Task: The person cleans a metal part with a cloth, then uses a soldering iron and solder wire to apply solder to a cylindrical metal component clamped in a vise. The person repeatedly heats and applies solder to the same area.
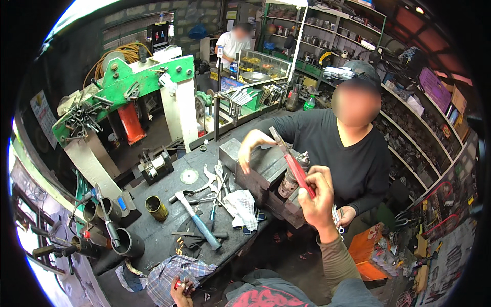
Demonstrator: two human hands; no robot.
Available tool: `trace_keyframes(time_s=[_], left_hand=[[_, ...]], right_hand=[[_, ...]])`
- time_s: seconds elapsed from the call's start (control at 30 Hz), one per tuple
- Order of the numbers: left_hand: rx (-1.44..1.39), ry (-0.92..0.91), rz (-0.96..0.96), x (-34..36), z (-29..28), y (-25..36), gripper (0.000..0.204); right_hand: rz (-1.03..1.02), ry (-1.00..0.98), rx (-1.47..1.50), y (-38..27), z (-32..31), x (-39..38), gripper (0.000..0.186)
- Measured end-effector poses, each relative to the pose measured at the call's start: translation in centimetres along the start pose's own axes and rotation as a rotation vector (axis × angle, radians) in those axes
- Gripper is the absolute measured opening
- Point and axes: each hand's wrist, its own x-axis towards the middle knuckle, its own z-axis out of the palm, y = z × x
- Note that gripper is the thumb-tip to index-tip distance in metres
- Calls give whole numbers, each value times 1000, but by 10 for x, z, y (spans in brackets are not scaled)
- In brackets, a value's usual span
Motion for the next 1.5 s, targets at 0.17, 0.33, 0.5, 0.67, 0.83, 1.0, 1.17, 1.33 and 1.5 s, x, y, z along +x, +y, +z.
trace_keyframes(time_s=[0.17,0.33,0.5,0.67,0.83,1.0,1.17,1.33,1.5], left_hand=[[-6,15,-107,-2,-1,5,52],[42,20,-103,-4,5,7,59],[-17,-15,6,-9,8,3,65],[-52,-60,20,-14,13,11,59],[-47,-56,9,-19,19,17,59],[-53,-55,31,-20,23,18,60],[-27,-42,29,-20,23,17,60],[-35,-70,43,-19,21,17,58],[-35,-46,36,-19,23,16,54]], right_hand=[[165,121,59,32,41,3,16],[122,194,-23,34,63,23,18],[-82,314,-404,16,61,17,25],[157,-279,10,-8,92,-92,15],[241,-1282,-20,-21,129,-205,26],[225,-981,132,-12,165,-229,15],[228,-687,-56,28,206,-196,25],[259,-930,-184,38,237,-190,41],[294,-800,-168,33,227,-191,38]])
